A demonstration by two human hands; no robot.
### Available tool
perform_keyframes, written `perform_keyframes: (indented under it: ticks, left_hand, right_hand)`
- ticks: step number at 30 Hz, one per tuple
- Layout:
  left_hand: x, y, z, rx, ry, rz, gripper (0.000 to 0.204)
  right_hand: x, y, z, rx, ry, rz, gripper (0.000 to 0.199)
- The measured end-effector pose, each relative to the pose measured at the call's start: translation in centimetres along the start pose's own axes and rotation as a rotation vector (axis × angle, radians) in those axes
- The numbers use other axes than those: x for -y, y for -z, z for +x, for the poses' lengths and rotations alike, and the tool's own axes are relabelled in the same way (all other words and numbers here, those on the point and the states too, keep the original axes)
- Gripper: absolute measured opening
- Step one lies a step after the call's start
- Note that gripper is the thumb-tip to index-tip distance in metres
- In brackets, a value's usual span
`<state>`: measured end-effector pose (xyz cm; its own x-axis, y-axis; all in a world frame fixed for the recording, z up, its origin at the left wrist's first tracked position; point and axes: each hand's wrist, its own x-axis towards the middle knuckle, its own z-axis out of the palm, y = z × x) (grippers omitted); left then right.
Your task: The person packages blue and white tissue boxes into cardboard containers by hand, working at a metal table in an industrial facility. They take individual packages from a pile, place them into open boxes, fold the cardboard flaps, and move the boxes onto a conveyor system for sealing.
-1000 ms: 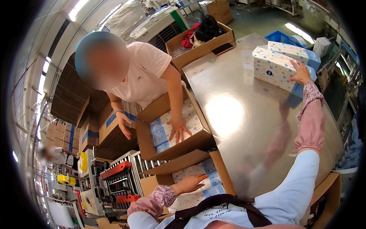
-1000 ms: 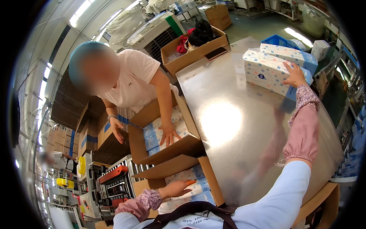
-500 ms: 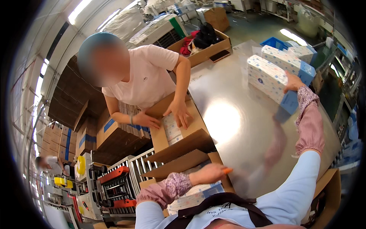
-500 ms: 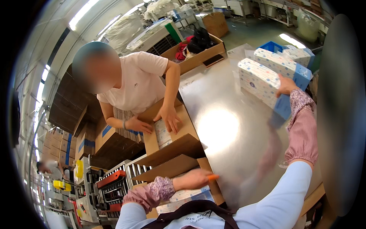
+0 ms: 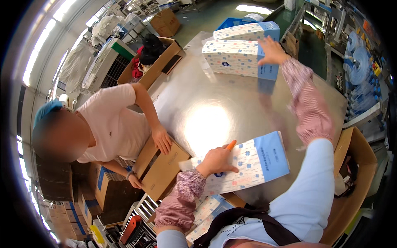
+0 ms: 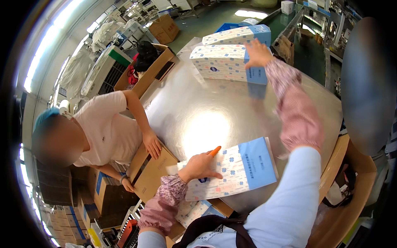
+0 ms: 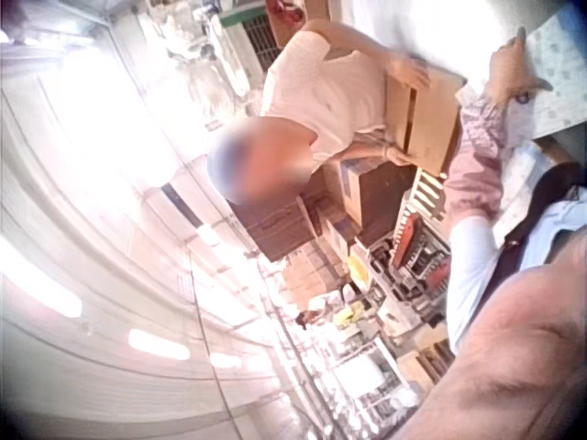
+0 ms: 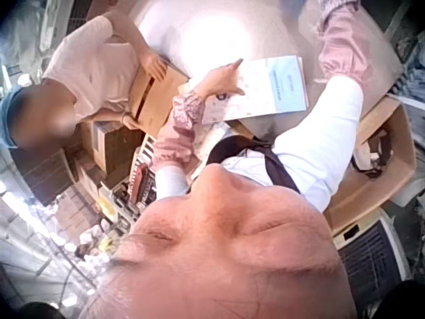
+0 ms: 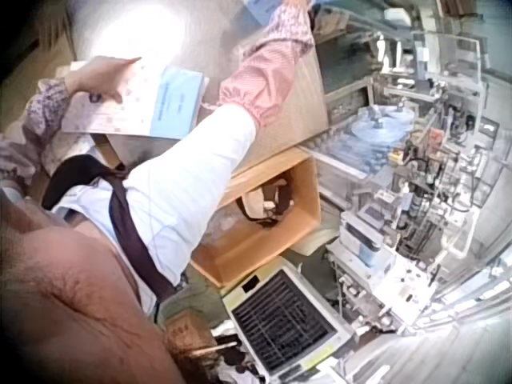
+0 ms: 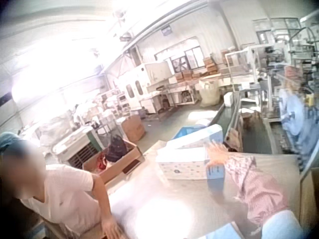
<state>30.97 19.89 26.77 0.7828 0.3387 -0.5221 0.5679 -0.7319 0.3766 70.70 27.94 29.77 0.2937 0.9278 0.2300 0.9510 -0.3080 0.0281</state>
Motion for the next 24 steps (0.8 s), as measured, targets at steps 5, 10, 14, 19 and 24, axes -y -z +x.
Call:
perform_keyframes:
  ticks: [5, 10, 14, 19, 24]
  left_hand:
    - [-1.4, -0.2, 1.7, -0.063, -0.009, -0.088, 0.048]
    - [-1.5, -1.9, 1.3, -0.496, -0.289, 0.114, 0.014]
    - [-4.7, -1.3, -6.6, -0.644, -0.707, 0.418, 0.013]
    - [-5.8, -3.8, -7.2, -0.670, -0.557, 0.495, 0.062]
    - [-7.1, -1.4, -2.9, -0.449, -0.088, 0.192, 0.097]
  right_hand:
    - [0.3, -3.2, 3.4, 0.201, -0.038, 0.132, 0.117]
    - [1.1, -1.4, -0.8, 0.319, 0.000, 0.276, 0.112]
    - [2.0, 5.6, -13.1, 0.560, -0.015, 0.291, 0.111]
    - [1.9, 7.0, -23.5, 0.439, 0.072, 0.141, 0.110]
    - [3.3, 3.7, -22.3, 0.362, -0.102, 0.261, 0.115]
